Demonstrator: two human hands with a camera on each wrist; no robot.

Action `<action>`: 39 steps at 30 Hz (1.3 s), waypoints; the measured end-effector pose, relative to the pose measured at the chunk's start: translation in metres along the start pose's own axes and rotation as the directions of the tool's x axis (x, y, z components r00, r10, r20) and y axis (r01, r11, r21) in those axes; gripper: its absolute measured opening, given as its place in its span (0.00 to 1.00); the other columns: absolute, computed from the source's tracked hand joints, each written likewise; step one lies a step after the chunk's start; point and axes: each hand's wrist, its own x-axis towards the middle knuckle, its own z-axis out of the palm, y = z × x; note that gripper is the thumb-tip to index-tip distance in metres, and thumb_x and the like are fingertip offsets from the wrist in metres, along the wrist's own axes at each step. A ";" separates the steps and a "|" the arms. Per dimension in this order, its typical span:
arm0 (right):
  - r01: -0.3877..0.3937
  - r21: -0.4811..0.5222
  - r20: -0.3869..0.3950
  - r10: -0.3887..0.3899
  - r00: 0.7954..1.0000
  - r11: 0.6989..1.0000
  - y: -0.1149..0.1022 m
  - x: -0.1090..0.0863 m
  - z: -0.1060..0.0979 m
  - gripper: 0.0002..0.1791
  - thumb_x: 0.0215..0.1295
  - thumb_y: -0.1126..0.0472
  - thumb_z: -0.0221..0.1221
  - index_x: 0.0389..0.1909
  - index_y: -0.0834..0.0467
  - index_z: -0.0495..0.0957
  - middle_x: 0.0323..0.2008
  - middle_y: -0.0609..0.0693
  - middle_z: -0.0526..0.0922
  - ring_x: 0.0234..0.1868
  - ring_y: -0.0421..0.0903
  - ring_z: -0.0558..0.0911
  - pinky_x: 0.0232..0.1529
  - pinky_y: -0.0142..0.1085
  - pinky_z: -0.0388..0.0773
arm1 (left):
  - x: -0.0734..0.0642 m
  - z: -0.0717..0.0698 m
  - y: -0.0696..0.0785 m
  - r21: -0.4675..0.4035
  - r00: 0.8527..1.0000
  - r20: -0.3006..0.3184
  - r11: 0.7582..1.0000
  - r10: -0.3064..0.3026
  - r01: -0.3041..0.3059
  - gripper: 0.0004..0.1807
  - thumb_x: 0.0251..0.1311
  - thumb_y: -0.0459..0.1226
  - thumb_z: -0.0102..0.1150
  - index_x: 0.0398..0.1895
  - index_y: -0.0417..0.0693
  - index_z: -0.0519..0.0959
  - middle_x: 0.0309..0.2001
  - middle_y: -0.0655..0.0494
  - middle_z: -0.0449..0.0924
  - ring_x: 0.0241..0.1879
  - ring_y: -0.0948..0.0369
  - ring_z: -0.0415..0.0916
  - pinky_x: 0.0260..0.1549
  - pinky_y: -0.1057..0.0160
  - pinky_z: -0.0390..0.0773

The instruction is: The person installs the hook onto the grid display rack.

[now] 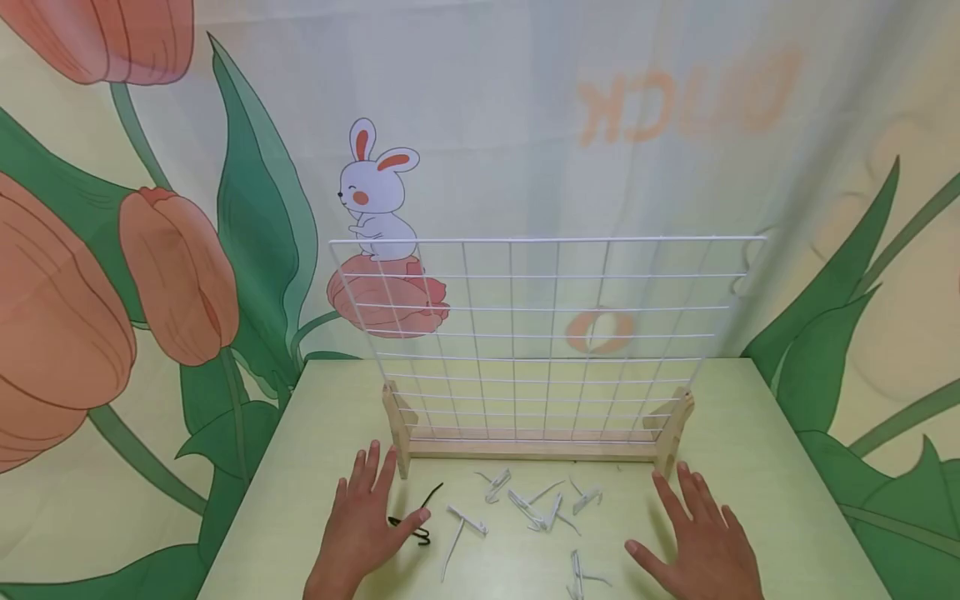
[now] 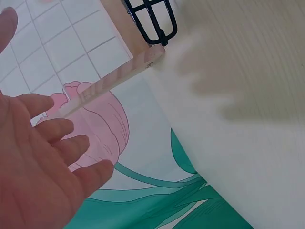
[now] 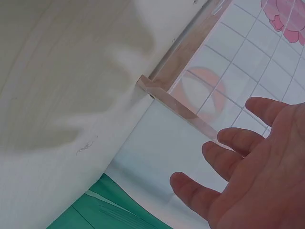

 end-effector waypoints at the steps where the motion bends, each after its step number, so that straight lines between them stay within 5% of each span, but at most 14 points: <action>1: 0.000 0.001 0.003 0.000 1.000 1.000 0.000 0.000 0.000 0.62 0.55 0.15 0.58 0.81 0.51 0.63 0.82 0.64 0.57 0.80 0.66 0.59 0.66 0.77 0.65 | 0.000 0.000 0.000 -0.005 1.000 -0.007 1.000 0.003 -0.003 0.61 0.59 0.68 0.67 0.86 0.50 0.52 0.86 0.41 0.45 0.85 0.38 0.45 0.76 0.27 0.55; 12: 0.035 0.038 -0.002 -0.035 0.999 0.999 -0.001 -0.001 -0.002 0.60 0.56 0.18 0.62 0.80 0.54 0.65 0.81 0.66 0.59 0.80 0.68 0.60 0.65 0.73 0.69 | 0.006 0.000 -0.002 -0.054 0.996 -0.082 0.998 0.027 -0.031 0.59 0.61 0.64 0.69 0.87 0.51 0.51 0.86 0.42 0.47 0.83 0.40 0.50 0.75 0.32 0.64; 19: 0.022 0.077 0.014 -0.023 1.000 0.997 -0.004 0.001 -0.006 0.61 0.56 0.17 0.61 0.80 0.55 0.64 0.81 0.66 0.60 0.79 0.68 0.61 0.65 0.72 0.71 | 0.008 -0.001 -0.003 -0.093 0.981 -0.181 0.992 0.068 -0.086 0.57 0.61 0.61 0.71 0.86 0.51 0.53 0.84 0.41 0.52 0.80 0.39 0.59 0.66 0.35 0.76; 27: 0.000 0.144 0.015 -0.002 1.000 0.990 -0.007 0.002 -0.006 0.59 0.57 0.17 0.59 0.80 0.53 0.65 0.77 0.62 0.67 0.74 0.65 0.69 0.56 0.71 0.78 | 0.015 -0.002 -0.005 -0.126 0.985 -0.171 0.990 0.038 -0.060 0.56 0.63 0.62 0.69 0.86 0.50 0.53 0.85 0.43 0.51 0.78 0.39 0.61 0.61 0.33 0.79; 39: -0.007 0.251 -0.013 0.011 1.000 0.968 -0.016 -0.001 0.004 0.47 0.62 0.25 0.64 0.73 0.50 0.73 0.68 0.56 0.79 0.68 0.60 0.77 0.54 0.63 0.82 | 0.034 0.003 -0.011 -0.329 0.945 -0.323 0.930 0.055 -0.166 0.47 0.66 0.49 0.72 0.81 0.43 0.59 0.78 0.38 0.61 0.73 0.38 0.69 0.64 0.35 0.78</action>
